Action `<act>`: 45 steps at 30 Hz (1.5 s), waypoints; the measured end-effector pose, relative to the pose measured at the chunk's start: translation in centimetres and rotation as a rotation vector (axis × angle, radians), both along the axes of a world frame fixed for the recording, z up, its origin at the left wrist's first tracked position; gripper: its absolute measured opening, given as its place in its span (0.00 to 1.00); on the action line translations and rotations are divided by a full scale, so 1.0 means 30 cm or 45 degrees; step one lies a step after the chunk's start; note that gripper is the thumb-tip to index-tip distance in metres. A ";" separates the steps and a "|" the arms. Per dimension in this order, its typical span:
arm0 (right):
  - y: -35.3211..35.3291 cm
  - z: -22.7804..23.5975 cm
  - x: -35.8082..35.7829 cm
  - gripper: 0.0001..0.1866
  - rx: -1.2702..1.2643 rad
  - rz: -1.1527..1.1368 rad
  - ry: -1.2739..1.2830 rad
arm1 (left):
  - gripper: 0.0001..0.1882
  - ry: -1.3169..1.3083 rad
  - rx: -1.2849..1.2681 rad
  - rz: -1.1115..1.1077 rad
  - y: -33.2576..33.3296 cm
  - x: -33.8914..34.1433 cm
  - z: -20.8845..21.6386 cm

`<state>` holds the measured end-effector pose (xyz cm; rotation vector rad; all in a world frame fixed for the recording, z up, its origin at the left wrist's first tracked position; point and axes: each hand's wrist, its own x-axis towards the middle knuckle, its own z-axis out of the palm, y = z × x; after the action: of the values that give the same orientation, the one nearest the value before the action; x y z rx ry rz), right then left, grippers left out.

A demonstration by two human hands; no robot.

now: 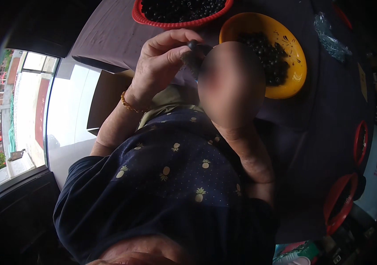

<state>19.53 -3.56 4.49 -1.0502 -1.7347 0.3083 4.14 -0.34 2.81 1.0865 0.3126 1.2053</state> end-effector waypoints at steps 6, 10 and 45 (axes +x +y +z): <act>-0.007 -0.002 0.003 0.16 0.030 -0.061 0.002 | 0.12 0.090 0.216 0.255 -0.023 0.029 0.009; -0.010 0.002 0.001 0.17 0.020 -0.072 0.034 | 0.11 0.201 0.300 0.370 -0.044 0.040 0.021; -0.005 -0.002 0.011 0.10 0.031 -0.051 -0.122 | 0.10 0.877 0.945 0.572 -0.016 -0.041 0.103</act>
<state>19.85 -3.70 4.43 -1.0962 -1.7958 0.2145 2.90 -0.82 5.90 2.1713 0.6927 1.3418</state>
